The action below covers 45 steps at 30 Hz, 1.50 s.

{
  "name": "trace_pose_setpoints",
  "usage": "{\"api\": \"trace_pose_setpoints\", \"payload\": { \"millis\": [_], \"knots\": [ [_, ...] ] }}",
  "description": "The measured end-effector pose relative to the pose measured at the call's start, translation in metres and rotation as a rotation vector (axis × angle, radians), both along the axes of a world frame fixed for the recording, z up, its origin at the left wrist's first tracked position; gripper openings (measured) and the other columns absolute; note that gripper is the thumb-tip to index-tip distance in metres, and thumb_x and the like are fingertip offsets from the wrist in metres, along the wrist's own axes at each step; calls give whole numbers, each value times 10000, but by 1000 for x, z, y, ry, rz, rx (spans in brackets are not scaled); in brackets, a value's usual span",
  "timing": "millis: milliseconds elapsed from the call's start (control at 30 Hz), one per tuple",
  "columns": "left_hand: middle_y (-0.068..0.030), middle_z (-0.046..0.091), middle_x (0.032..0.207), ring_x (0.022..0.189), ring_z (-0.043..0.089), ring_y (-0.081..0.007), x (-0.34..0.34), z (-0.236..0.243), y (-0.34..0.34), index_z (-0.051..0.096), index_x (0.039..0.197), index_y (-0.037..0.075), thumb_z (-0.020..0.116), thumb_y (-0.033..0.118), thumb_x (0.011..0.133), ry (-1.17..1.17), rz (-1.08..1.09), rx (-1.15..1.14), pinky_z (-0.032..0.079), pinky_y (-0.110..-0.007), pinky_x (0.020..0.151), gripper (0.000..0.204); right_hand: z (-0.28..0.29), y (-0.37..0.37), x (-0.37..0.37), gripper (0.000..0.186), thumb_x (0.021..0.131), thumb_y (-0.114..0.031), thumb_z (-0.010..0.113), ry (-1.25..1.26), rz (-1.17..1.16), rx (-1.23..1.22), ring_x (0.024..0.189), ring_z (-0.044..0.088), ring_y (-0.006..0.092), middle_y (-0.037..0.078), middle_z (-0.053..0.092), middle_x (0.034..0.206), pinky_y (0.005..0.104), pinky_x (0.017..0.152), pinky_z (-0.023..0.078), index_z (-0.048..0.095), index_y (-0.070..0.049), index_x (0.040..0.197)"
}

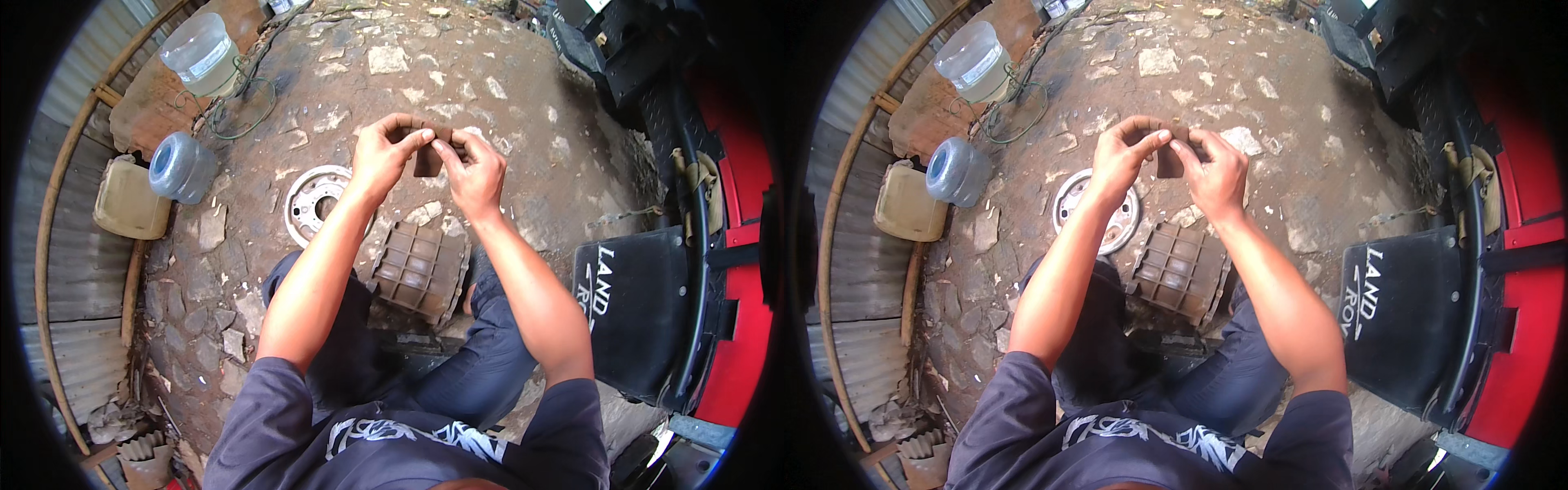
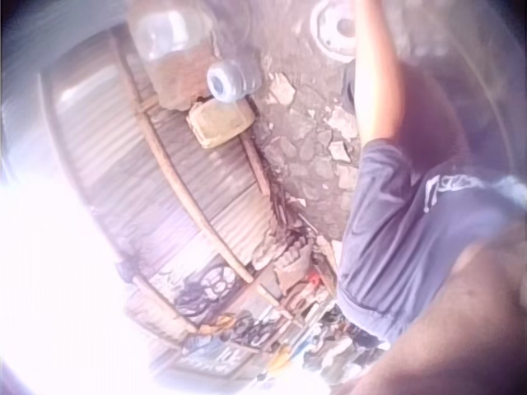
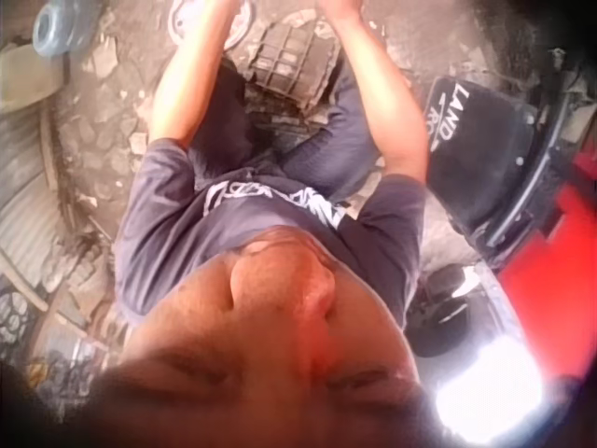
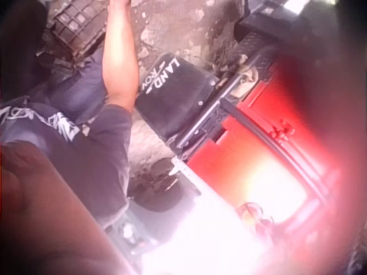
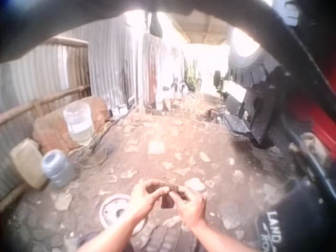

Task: The person sits on the ground and repeatedly inserts small rectangular pieces into the slots of a brown plastic mudguard. They handle the pieces one at a time, pressing them into place and adjusting them by hand.

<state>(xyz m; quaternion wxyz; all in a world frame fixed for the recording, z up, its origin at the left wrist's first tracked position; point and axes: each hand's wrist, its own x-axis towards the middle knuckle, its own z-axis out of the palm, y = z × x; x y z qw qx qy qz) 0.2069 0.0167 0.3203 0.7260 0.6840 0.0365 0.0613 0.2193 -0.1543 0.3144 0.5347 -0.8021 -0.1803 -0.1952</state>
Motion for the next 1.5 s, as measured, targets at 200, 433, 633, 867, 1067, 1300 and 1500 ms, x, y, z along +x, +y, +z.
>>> {"api": "trace_pose_setpoints", "payload": {
  "millis": [200, 433, 633, 867, 1067, 1300, 1500],
  "knots": [
    [-47, 787, 937, 887, 695, -97, -8, -1, -5, 792, 1070, 31, 867, 191, 889, 24, -126, -261, 536, -277, 793, 252, -3, -9, 3, 247, 883, -98, 827, -49, 52, 88, 840, 770, 234, 138, 790, 941, 343, 770, 588, 799, -43, 1122],
    [-85, 817, 975, 925, 740, -123, -8, 11, 10, 809, 1078, 11, 832, 142, 911, -110, -11, 136, 579, -287, 853, 213, 5, -4, -8, 364, 837, -96, 871, -12, 9, 57, 840, 767, 188, 130, 804, 985, 321, 735, 594, 804, -82, 1194],
    [-80, 811, 1032, 927, 727, -119, -19, 21, -2, 806, 1117, 7, 825, 120, 921, -146, 54, -110, 574, -288, 864, 227, 29, 1, -30, 394, 836, -57, 856, 37, 33, 91, 938, 773, 220, 142, 803, 1062, 336, 844, 593, 799, -87, 1224],
    [-62, 812, 902, 809, 725, -95, -15, 14, -3, 819, 1041, 9, 823, 138, 930, -234, 69, 48, 582, -272, 733, 170, 28, -10, -23, 348, 820, -18, 866, -36, -32, 54, 931, 757, 182, 112, 804, 1018, 317, 828, 585, 809, -44, 1162],
    [-118, 807, 893, 792, 782, -167, -21, 17, -19, 815, 1012, 21, 825, 70, 885, -397, 243, 287, 605, -300, 700, 137, 30, -14, -26, 256, 827, 17, 842, -55, -19, 17, 904, 747, 169, 105, 797, 989, 300, 820, 571, 823, -15, 1080],
    [-142, 798, 930, 823, 796, -241, -26, 16, -24, 810, 997, 29, 816, 79, 889, -476, 346, 472, 616, -326, 724, 119, 25, -12, -21, 221, 822, 33, 826, -105, 30, 51, 859, 757, 188, 102, 785, 943, 311, 748, 582, 835, -44, 1028],
    [-101, 814, 903, 818, 766, -129, -27, 11, -27, 806, 1083, -3, 824, 109, 907, -70, 211, 115, 603, -289, 717, 210, 38, -10, -25, 440, 729, -112, 928, -120, 23, -144, 996, 756, 297, 113, 768, 1083, 386, 871, 598, 739, -68, 1124]
  ]
}}
